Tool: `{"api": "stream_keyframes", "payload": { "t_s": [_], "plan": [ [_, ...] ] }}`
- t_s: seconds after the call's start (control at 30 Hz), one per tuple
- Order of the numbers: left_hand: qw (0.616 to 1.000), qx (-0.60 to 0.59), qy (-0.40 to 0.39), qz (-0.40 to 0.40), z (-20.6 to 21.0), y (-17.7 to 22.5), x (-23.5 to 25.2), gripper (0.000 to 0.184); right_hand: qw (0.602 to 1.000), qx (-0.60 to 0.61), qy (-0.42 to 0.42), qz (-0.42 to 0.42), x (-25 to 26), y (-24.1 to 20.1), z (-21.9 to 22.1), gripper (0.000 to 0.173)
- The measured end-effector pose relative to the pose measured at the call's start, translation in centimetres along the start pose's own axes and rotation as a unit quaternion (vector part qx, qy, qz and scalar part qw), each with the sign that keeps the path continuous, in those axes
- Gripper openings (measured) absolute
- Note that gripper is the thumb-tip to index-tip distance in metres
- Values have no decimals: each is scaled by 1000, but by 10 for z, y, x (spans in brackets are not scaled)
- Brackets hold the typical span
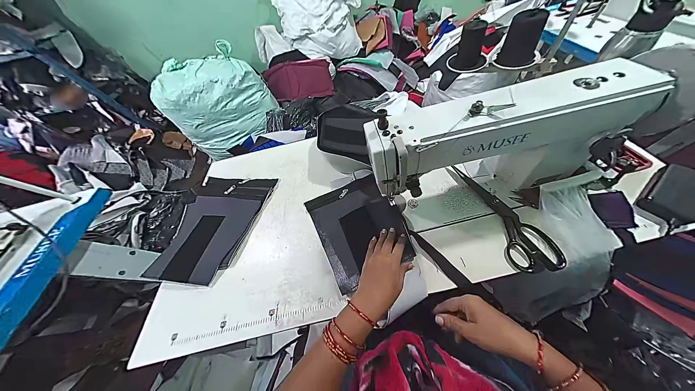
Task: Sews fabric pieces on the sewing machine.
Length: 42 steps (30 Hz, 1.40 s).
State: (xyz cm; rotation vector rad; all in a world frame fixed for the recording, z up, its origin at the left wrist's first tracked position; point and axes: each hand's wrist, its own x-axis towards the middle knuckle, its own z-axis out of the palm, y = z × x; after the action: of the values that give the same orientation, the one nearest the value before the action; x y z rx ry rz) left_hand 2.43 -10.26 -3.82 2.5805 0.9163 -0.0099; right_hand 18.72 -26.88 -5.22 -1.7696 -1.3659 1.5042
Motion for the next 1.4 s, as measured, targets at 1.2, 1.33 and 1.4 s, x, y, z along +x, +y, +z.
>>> {"api": "stream_keyframes", "payload": {
  "t_s": [1.2, 1.33, 1.4],
  "plan": [
    [959, 94, -151, -220, -16, 92, 42, 55, 992, -61, -29, -108, 4, -19, 26, 38],
    [965, 75, -148, -204, -21, 86, 42, 36, 981, -142, -69, -115, 1, -34, 4, 37],
    [967, 43, -151, -201, -25, 78, 40, 31, 973, -200, -71, -90, 1, -47, -17, 34]
  ]
}}
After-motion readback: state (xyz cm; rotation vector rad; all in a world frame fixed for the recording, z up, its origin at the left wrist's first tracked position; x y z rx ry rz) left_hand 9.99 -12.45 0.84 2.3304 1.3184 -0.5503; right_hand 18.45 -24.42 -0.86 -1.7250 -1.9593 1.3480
